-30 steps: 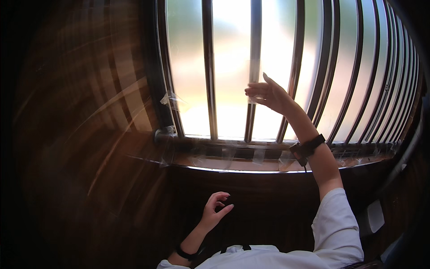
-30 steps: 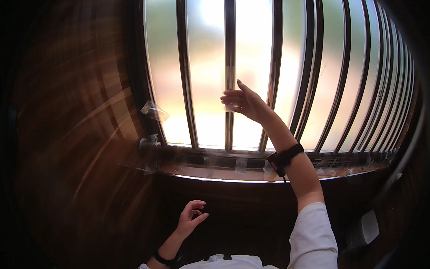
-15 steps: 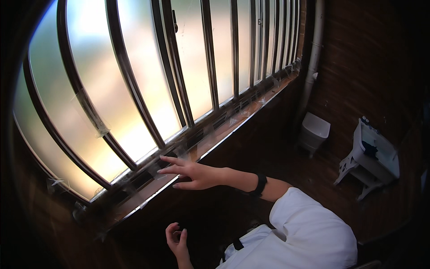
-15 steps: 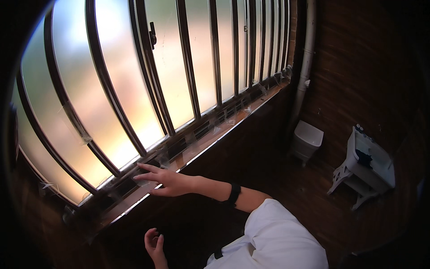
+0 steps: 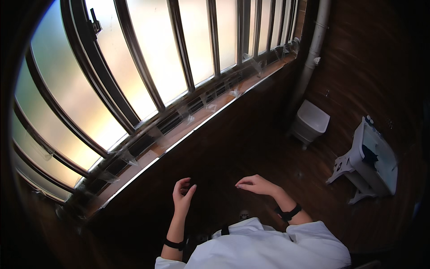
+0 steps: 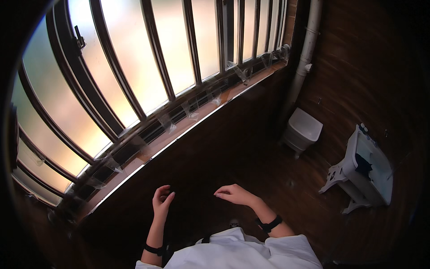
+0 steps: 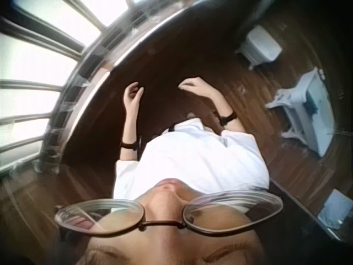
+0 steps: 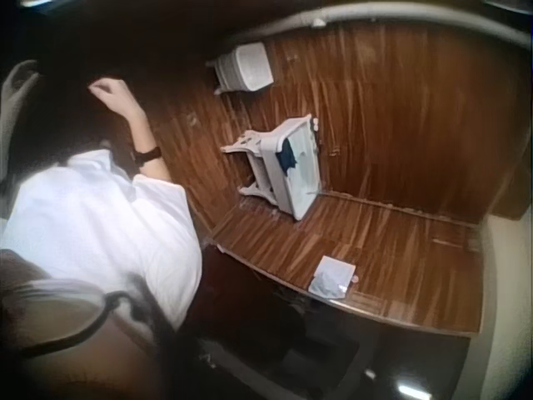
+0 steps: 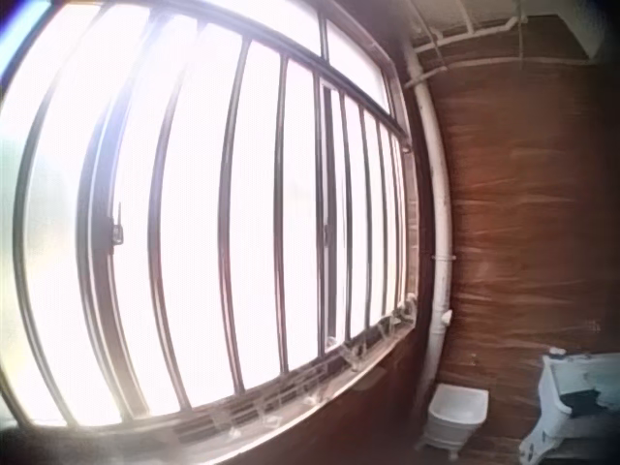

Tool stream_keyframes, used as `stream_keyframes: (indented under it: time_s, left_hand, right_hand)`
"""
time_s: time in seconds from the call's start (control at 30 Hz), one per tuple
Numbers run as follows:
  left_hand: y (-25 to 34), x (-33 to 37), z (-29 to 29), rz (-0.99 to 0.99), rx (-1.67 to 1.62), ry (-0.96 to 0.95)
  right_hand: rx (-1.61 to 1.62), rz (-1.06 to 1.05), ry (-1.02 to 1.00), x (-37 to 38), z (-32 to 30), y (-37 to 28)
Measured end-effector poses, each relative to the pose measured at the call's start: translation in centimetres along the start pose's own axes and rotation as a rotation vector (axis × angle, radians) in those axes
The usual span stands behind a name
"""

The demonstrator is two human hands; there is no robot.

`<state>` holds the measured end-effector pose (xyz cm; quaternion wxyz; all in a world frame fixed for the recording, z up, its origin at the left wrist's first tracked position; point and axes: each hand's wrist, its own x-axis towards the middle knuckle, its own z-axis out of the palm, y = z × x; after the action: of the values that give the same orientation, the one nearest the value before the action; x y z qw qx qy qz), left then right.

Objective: The person removes pieces of clear plastic film from a window sill and frame. They peel the film off by hand, fold it, and place it on the sill, repeating the process for several sections along the sill.

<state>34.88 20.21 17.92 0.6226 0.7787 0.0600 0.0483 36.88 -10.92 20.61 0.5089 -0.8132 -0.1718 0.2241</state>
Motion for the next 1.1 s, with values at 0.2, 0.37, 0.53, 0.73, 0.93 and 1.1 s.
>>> stream_keyframes:
  time_s: [0.2,0.37,0.53,0.73,0.93,1.1]
  left_hand:
    - [-4.9,12.3,8.7,-0.068,-0.103,0.139]
    - [-9.8,19.9,12.1,-0.274,-0.02,0.277]
    - [-13.3,23.1,13.3,-0.291,-0.162,0.315]
    - [-14.4,23.8,14.0,-0.38,-0.338,0.353]
    - [-14.1,23.7,13.7,-0.256,-0.26,0.317]
    - [-14.8,23.2,13.5,-0.212,-0.273,0.27]
  right_hand:
    - [0.238,0.139,0.281,-5.4,-5.6,8.8]
    - [0.378,0.241,0.366,-10.0,-5.9,13.7]
    - [0.542,0.311,0.446,-13.6,-4.7,16.9]
    - [0.631,0.368,0.506,-14.7,-3.7,18.7]
    - [0.635,0.339,0.465,-12.2,-3.9,18.6]
    - [0.638,0.289,0.438,-11.0,-3.7,18.2]
